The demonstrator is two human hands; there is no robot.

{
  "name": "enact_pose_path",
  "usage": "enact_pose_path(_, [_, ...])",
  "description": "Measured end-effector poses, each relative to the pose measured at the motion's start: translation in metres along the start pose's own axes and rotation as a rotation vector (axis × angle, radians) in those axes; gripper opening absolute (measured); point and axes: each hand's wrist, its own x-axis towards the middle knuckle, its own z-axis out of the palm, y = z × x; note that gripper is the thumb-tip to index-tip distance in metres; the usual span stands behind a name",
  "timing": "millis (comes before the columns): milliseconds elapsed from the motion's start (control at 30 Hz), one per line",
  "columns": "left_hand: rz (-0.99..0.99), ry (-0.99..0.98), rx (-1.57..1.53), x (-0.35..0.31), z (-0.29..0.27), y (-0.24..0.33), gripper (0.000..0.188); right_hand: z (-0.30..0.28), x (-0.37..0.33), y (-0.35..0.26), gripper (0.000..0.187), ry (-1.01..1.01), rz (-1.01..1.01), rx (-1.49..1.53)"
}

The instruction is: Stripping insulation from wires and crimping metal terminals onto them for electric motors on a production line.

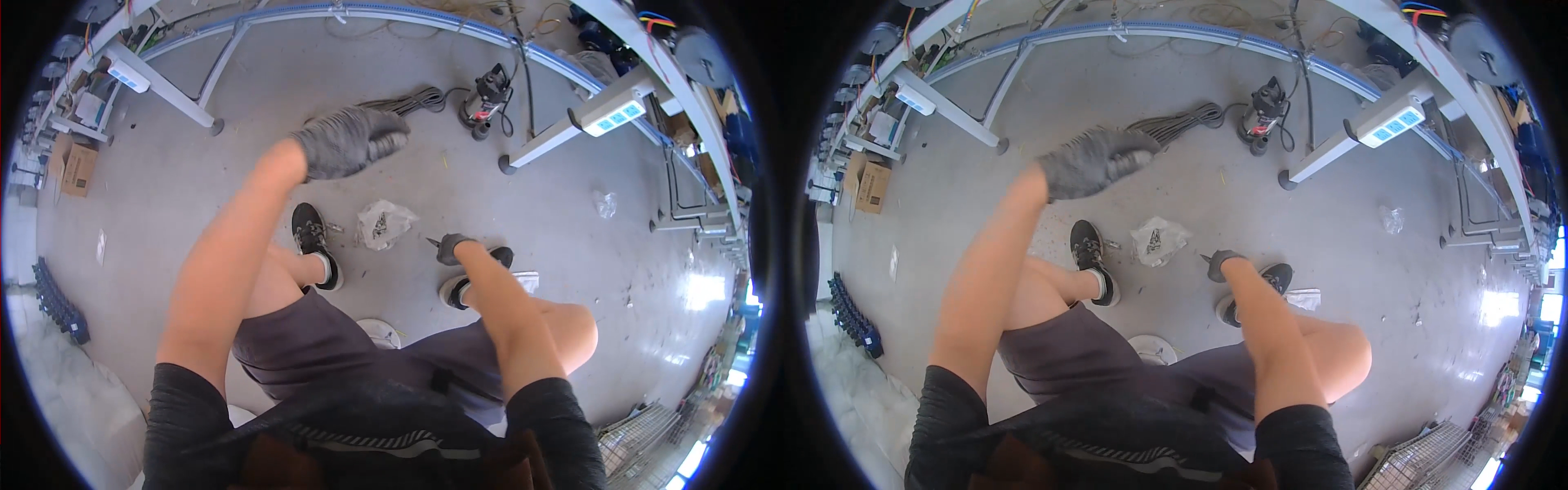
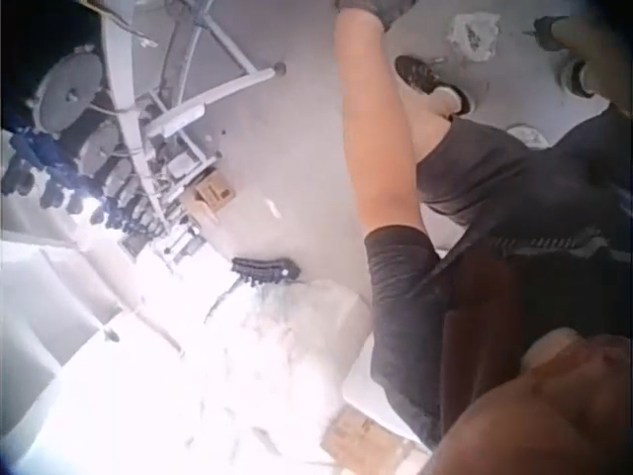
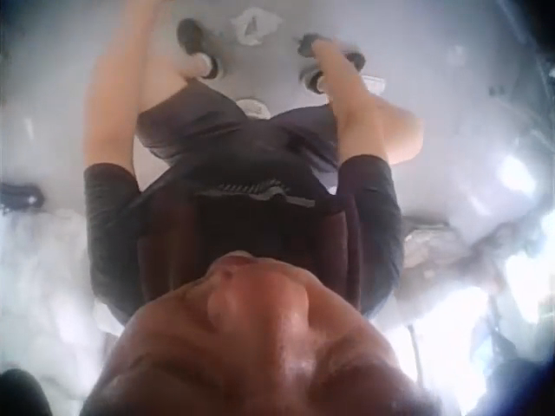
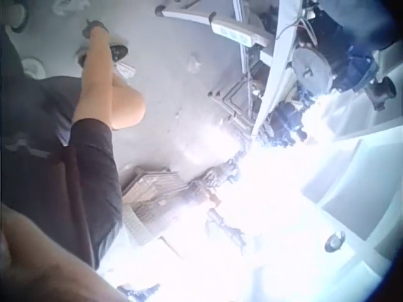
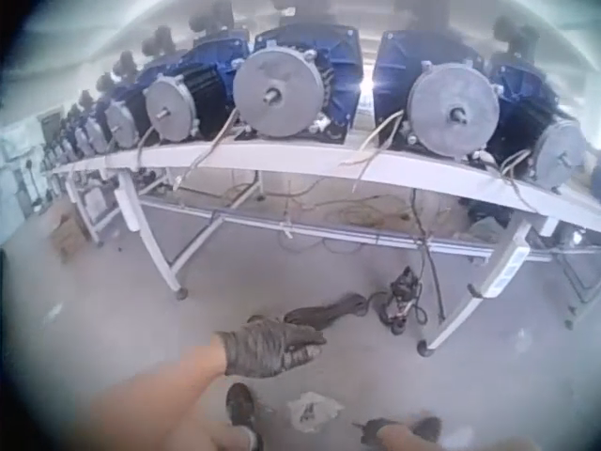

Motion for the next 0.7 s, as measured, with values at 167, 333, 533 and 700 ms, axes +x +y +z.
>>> enact_pose_path(167, [-0.095, 0.084, -0.068, 0.004, -0.014, -0.035, 0.039, 0.066, 0.086, -0.003, 0.054, 0.319, 0.089, 0.397])
enact_pose_path(333, [-0.092, 0.09, -0.109, 0.011, -0.025, -0.055, 0.038, 0.067, 0.107, -0.007, 0.026, 0.859, 0.13, 0.635])
enact_pose_path(533, [-0.002, 0.208, 0.055, 0.015, -0.029, -0.061, 0.038, -0.001, 0.089, -0.05, 0.021, 0.901, -0.66, 0.219])
enact_pose_path(700, [-0.003, 0.176, 0.158, -0.023, -0.03, -0.071, 0.038, -0.036, 0.065, -0.139, 0.022, 0.616, -0.396, 0.113])
